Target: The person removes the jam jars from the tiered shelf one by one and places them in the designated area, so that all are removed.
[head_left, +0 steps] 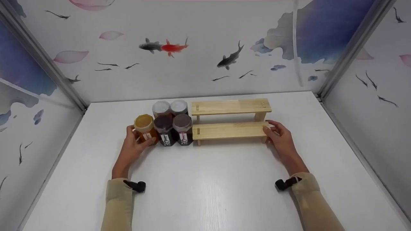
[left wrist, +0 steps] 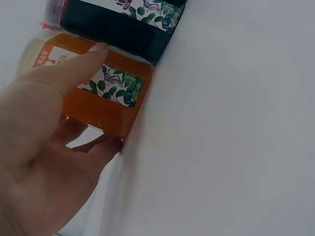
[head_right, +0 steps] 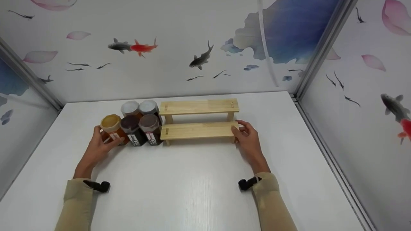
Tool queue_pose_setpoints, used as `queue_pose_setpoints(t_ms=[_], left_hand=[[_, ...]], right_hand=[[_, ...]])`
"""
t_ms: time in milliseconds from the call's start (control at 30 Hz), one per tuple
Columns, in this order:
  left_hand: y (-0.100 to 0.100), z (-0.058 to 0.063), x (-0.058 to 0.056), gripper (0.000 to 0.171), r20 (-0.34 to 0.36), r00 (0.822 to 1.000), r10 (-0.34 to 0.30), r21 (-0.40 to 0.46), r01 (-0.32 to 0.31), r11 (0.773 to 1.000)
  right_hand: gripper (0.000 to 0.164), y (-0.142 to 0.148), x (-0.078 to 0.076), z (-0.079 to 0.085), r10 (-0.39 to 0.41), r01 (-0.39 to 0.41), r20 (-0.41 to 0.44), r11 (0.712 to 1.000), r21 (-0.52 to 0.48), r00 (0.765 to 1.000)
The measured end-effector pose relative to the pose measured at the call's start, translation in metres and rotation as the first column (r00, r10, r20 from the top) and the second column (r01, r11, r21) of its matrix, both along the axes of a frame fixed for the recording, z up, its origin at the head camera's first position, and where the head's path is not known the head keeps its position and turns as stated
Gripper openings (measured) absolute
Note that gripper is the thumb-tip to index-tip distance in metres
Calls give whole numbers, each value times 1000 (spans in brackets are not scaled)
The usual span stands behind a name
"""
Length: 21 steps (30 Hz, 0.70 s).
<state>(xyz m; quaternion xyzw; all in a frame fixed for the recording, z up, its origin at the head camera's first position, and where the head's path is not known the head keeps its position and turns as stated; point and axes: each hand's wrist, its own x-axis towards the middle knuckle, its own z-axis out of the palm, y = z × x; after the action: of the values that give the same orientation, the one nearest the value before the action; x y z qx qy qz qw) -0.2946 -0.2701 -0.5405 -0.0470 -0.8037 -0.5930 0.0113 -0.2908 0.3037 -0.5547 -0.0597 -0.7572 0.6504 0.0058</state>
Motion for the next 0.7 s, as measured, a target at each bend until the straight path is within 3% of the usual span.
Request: queue_pose_setpoints(t_ms=[400, 700], left_hand=[[-11, 4, 13, 86, -3, 1000, 14, -22, -14, 1000], [-15, 10, 13, 93, 8, 999, -38, -46, 39, 998]], right_hand=[[65, -7, 0, -2, 2, -2, -17, 1000, 10, 1000], [67, -13, -1, 0, -4, 4, 5, 1000, -5, 1000]])
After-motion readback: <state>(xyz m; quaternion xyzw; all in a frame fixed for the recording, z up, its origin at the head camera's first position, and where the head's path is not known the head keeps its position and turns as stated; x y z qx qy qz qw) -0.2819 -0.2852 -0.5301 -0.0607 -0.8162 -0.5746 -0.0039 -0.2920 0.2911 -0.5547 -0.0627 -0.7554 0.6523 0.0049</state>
